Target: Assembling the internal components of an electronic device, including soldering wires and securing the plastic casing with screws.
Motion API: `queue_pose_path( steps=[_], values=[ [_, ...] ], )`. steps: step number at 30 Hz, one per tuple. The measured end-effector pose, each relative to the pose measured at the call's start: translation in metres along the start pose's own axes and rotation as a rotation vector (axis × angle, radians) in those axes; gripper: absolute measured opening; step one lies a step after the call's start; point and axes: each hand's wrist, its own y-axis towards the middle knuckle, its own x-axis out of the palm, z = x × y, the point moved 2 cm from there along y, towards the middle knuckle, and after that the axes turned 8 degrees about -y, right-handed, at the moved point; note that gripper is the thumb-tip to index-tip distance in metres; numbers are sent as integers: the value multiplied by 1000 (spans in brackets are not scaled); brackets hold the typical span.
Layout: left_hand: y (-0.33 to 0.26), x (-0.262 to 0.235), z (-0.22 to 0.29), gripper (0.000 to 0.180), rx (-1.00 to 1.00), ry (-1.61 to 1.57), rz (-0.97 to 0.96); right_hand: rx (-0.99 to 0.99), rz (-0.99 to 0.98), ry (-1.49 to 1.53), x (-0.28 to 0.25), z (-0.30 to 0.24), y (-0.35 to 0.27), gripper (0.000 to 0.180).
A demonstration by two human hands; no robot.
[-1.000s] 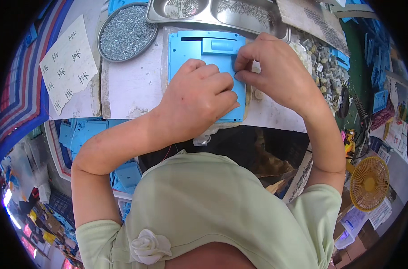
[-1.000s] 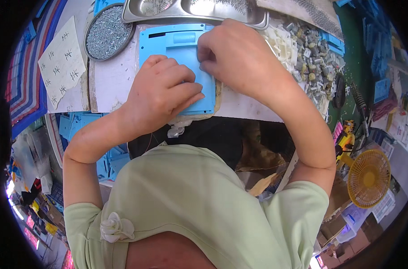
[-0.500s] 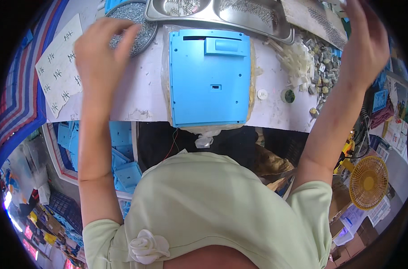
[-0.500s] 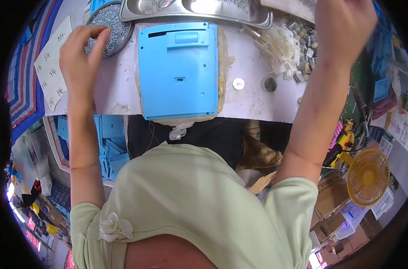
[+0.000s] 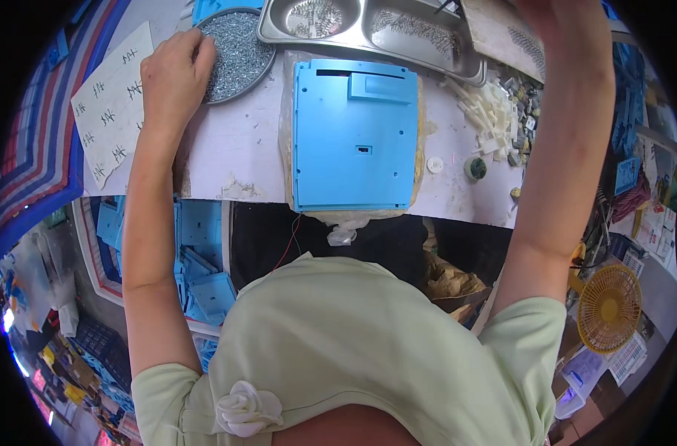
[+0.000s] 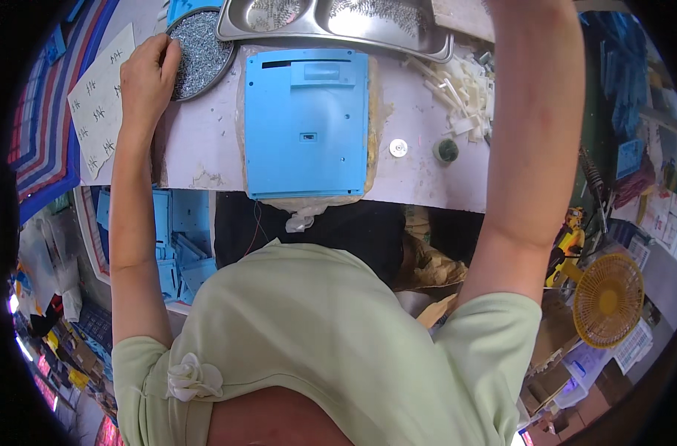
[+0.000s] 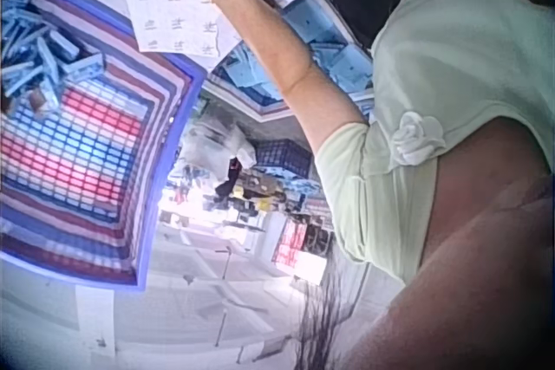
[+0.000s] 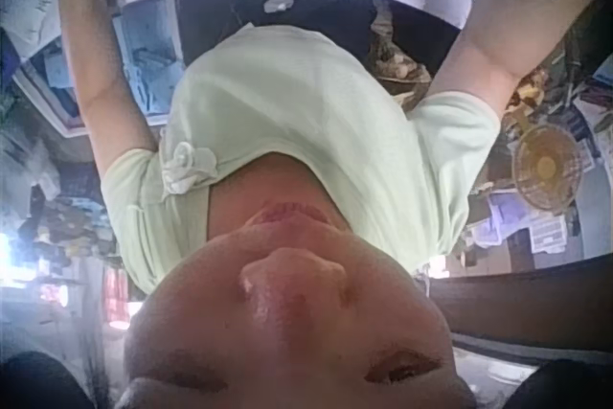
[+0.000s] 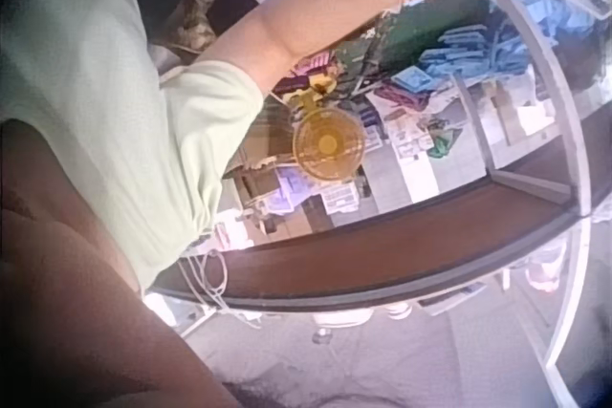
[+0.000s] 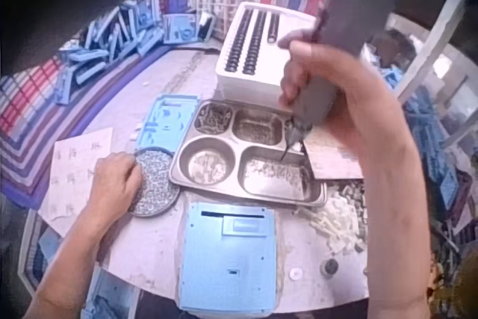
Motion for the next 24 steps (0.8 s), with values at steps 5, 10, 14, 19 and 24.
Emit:
queue_pose_path(
  steps=[5,10,14,19,24],
  values=[
    [4,-2,6,30,-53,-95,-36,-20,45,90,24,0,-65,56],
    [-26,-21,96,12,326,-282,-108,-44,127,205,53,-11,-113,39],
    [-36,-37,173,15,406,-518,-326,-137,-206,325,51,-33,-119,36],
    [-26,-32,185,16,497,-648,-396,-64,-120,292,70,-51,-122,29],
    [-14,-31,189,12,570,-668,-521,6,-172,306,76,-54,-114,29]
  ],
)
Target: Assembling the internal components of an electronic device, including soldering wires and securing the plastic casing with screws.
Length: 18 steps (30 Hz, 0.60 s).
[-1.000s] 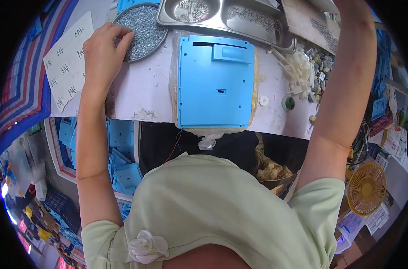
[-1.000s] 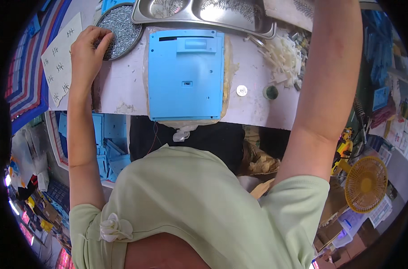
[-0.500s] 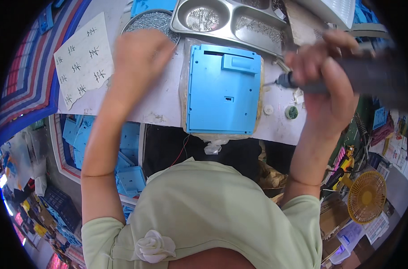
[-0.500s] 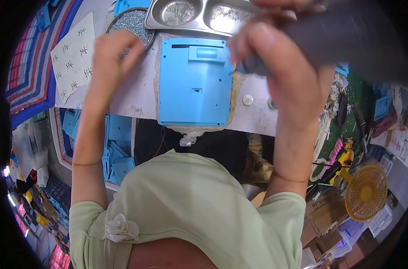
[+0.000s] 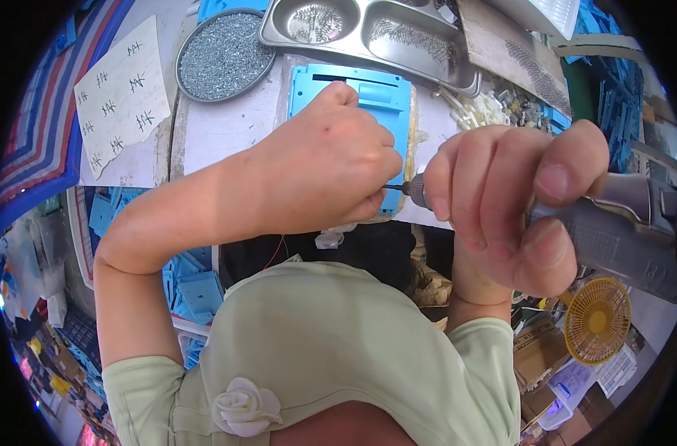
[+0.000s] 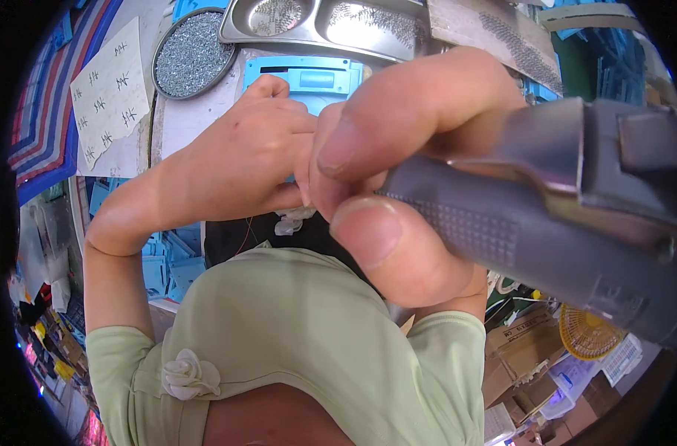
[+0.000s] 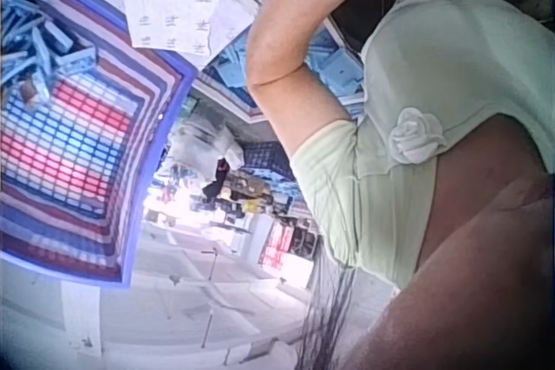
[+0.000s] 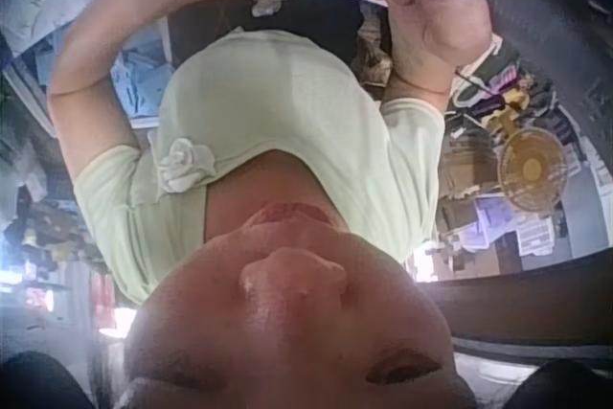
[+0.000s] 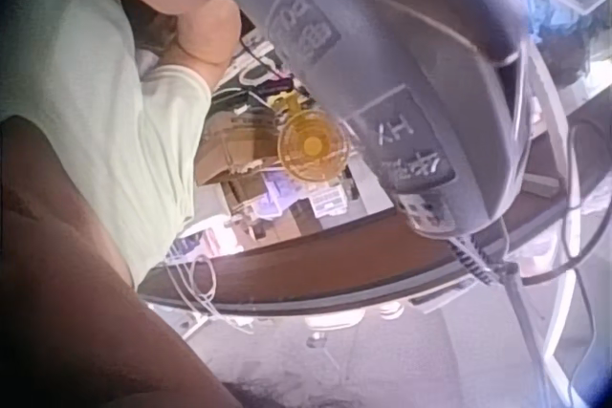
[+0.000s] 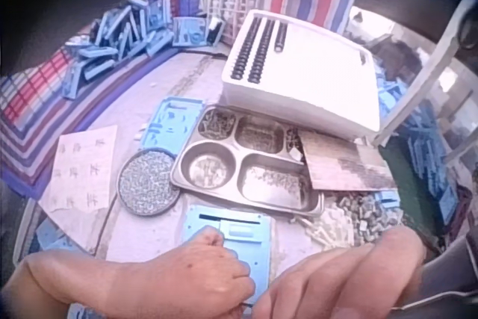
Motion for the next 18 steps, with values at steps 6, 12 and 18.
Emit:
queue_pose_path(
  steps=[6,12,18],
  values=[
    [13,-5,-3,11,-21,-23,-253,-167,-8,119,1,22,-6,29],
    [20,-9,-6,16,30,48,-415,-174,-28,112,-13,21,-14,29],
    [18,-4,-8,13,44,-60,-335,61,204,19,12,8,-18,30]
  ],
)
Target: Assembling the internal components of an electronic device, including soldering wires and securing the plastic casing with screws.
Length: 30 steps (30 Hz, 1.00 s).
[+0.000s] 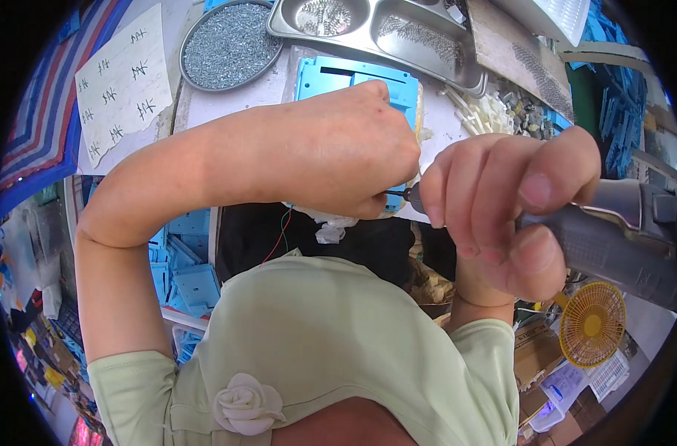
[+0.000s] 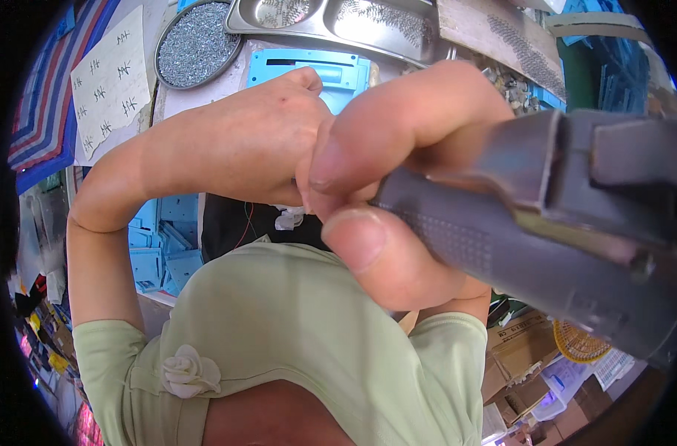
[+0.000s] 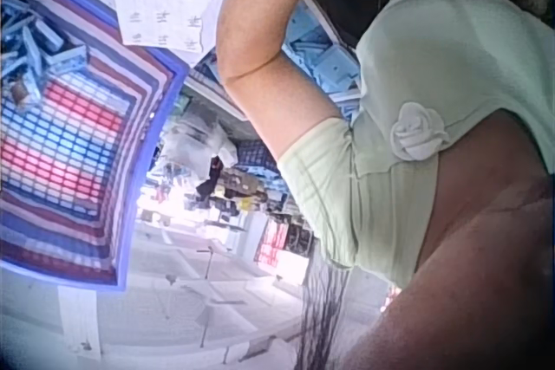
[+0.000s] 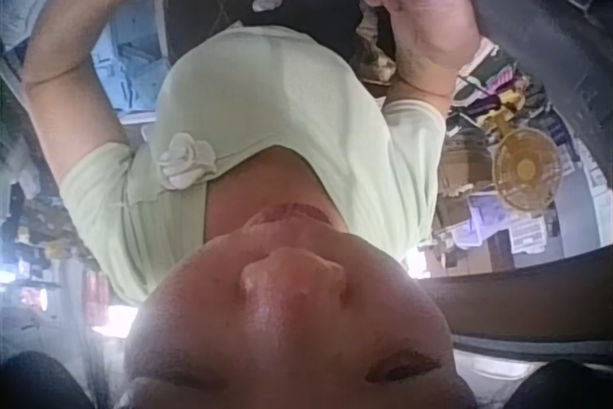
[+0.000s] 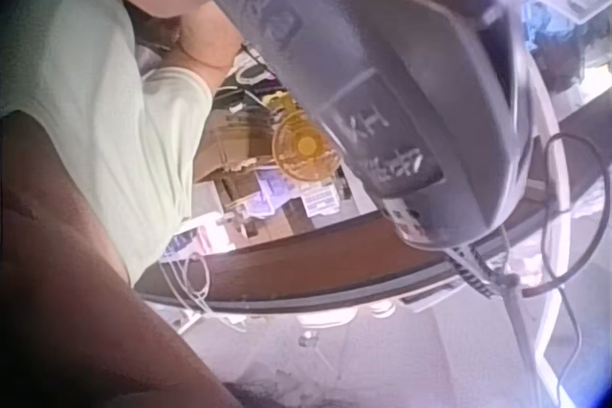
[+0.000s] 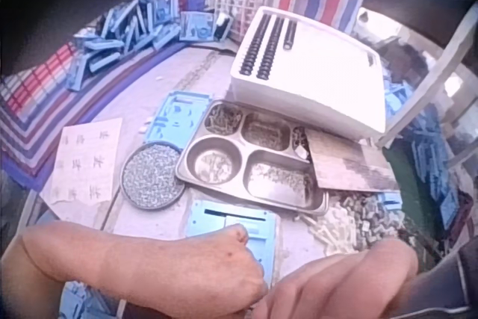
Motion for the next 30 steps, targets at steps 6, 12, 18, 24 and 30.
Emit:
queue_pose_path(
  steps=[6,12,18,24,30],
  values=[
    [-6,-8,-5,18,32,-20,39,-16,25,14,-4,2,-5,30],
    [-39,12,-10,19,-77,-109,367,-9,166,13,-12,5,-31,28],
    [-47,50,-2,21,-52,122,598,-28,173,62,-10,23,-59,26],
    [-49,63,-7,19,-104,115,607,-77,141,-108,-1,36,-58,23],
    [-51,64,-8,19,-111,88,634,-197,-77,-104,-5,38,-45,20]
  ],
)
